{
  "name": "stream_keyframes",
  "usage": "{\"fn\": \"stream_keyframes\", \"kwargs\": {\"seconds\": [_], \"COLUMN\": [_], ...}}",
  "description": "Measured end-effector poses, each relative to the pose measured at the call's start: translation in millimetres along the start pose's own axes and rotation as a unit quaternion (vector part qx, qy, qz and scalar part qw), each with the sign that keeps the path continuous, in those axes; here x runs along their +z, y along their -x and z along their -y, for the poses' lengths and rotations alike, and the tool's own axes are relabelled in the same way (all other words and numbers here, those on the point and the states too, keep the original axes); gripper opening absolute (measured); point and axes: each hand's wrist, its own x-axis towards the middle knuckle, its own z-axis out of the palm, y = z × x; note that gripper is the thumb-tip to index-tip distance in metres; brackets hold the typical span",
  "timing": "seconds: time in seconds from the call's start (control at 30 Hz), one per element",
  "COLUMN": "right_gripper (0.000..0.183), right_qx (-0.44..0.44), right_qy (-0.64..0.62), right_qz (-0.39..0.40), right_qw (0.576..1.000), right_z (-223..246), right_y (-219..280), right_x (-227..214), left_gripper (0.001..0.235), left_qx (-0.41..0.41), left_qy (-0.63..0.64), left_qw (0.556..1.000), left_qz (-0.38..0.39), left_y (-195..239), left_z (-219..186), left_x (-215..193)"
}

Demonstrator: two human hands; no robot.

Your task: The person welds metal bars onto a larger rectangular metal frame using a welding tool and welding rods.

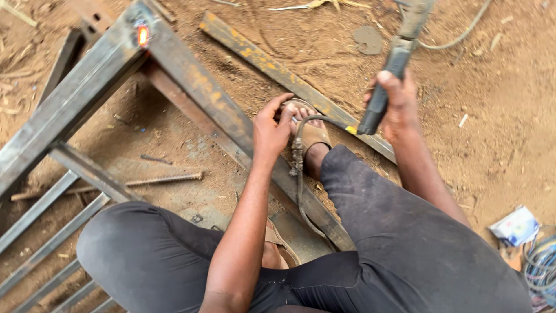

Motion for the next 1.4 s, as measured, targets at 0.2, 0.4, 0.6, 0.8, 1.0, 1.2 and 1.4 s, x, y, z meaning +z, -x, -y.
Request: {"fn": "stream_keyframes", "kwargs": {"seconds": [0.2,0.4,0.6,0.8,1.0,1.2,1.4], "right_gripper": [0.086,0.078,0.073,0.074,0.048,0.032,0.028], "right_qx": [-0.044,-0.053,-0.069,-0.062,0.040,0.054,0.111], "right_qy": [0.155,0.212,0.302,0.183,0.133,0.462,0.472], "right_qz": [-0.022,0.018,0.044,0.122,0.025,-0.337,-0.326], "right_qw": [0.987,0.976,0.950,0.974,0.990,0.819,0.811], "right_z": [-31.1,-53.8,-65.7,-77.0,-97.1,-119.9,-136.9], "right_y": [-19.3,-17.8,-18.2,-8.9,-17.4,-44.5,-61.9], "right_x": [25.1,64.8,65.4,47.9,-11.9,-108.9,-114.1], "left_gripper": [0.033,0.033,0.026,0.026,0.025,0.024,0.027], "left_qx": [0.020,-0.003,-0.018,-0.054,0.003,-0.008,-0.021], "left_qy": [0.108,0.165,0.154,0.083,0.085,0.088,0.132], "left_qw": [0.992,0.976,0.976,0.984,0.979,0.978,0.974], "left_qz": [0.066,0.146,0.155,0.146,0.186,0.190,0.184], "left_y": [3.7,7.3,3.7,13.1,20.8,18.8,18.1], "left_z": [5.1,-11.0,-10.3,-14.6,-19.1,-25.3,-17.9], "left_x": [29.6,39.5,36.5,36.9,48.6,53.8,56.9]}}
